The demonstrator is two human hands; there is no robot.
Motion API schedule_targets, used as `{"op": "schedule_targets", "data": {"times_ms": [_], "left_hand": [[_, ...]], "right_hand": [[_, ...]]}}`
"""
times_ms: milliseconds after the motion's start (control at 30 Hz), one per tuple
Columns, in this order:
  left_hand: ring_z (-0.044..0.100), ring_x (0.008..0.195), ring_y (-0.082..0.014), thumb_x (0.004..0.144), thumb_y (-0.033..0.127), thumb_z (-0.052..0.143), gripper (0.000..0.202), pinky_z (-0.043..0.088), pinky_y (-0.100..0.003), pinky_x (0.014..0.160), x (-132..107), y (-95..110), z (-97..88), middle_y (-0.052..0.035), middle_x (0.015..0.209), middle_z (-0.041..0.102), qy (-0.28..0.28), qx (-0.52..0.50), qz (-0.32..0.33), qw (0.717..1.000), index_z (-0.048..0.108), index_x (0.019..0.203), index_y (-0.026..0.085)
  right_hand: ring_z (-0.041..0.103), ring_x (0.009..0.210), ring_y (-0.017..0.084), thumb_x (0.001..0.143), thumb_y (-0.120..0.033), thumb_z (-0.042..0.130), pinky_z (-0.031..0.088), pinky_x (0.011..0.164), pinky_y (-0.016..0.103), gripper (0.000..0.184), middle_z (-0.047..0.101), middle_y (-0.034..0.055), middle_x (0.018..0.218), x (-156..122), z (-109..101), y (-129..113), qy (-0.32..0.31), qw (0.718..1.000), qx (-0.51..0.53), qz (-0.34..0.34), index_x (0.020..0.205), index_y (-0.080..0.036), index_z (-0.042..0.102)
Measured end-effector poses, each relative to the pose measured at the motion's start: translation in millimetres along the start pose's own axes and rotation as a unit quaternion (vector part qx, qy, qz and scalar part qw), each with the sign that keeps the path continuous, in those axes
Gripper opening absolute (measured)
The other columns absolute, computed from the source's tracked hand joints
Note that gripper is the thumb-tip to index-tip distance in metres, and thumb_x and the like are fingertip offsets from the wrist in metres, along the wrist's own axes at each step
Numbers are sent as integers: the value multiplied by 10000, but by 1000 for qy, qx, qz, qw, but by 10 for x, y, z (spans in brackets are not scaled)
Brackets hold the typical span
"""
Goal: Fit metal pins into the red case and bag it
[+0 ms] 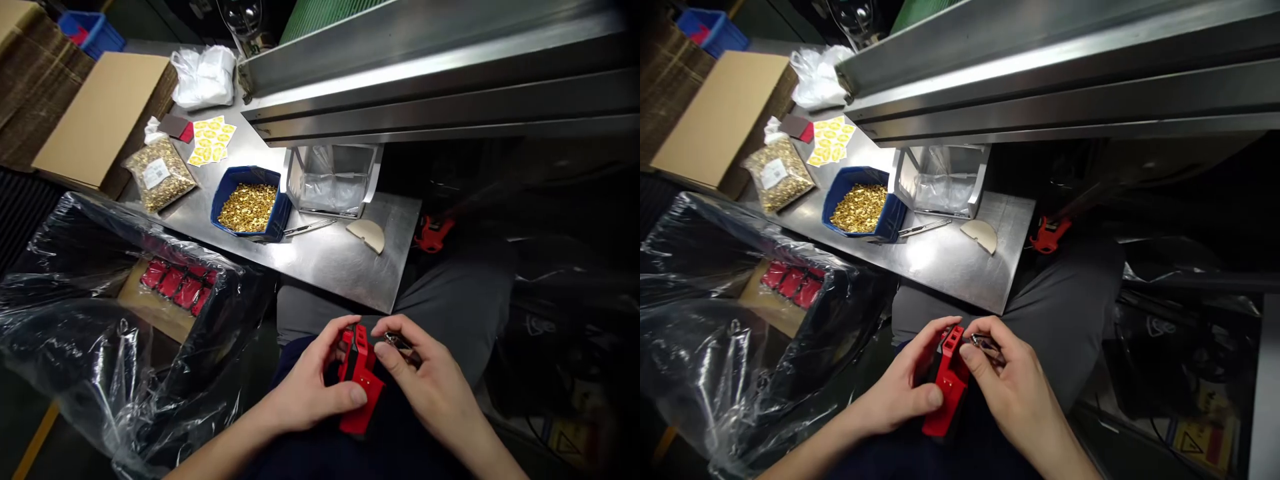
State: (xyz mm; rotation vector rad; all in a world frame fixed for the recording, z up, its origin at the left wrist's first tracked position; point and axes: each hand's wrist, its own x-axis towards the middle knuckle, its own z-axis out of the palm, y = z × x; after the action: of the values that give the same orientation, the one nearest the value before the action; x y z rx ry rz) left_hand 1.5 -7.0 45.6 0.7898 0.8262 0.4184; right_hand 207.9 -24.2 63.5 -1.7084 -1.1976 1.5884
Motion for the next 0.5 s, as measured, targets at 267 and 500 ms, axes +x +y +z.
{"op": "schedule_targets", "data": {"times_ms": [267, 500], "left_hand": [[595, 1107, -264, 805, 616, 747, 836, 438, -354, 975, 50, -97, -80, -116, 1286, 613, 23, -87, -14, 996, 440, 1475, 222], [664, 1087, -278, 956, 581, 489, 692, 474, -372, 970, 170, -257, -301, -185, 1260, 672, -30, -386, -58, 920, 500, 1450, 96]], "right_hand": [[601, 659, 150, 1015, -571, 431, 488, 643, 245, 343, 569, -45, 713, -40, -42, 266, 96, 992, -69, 52, 1103, -258, 540], [683, 798, 196, 1008, -514, 459, 538, 729, 324, 320, 673, 26, 947, 224, -67, 512, 134, 977, -149, 71, 1161, -247, 543]]}}
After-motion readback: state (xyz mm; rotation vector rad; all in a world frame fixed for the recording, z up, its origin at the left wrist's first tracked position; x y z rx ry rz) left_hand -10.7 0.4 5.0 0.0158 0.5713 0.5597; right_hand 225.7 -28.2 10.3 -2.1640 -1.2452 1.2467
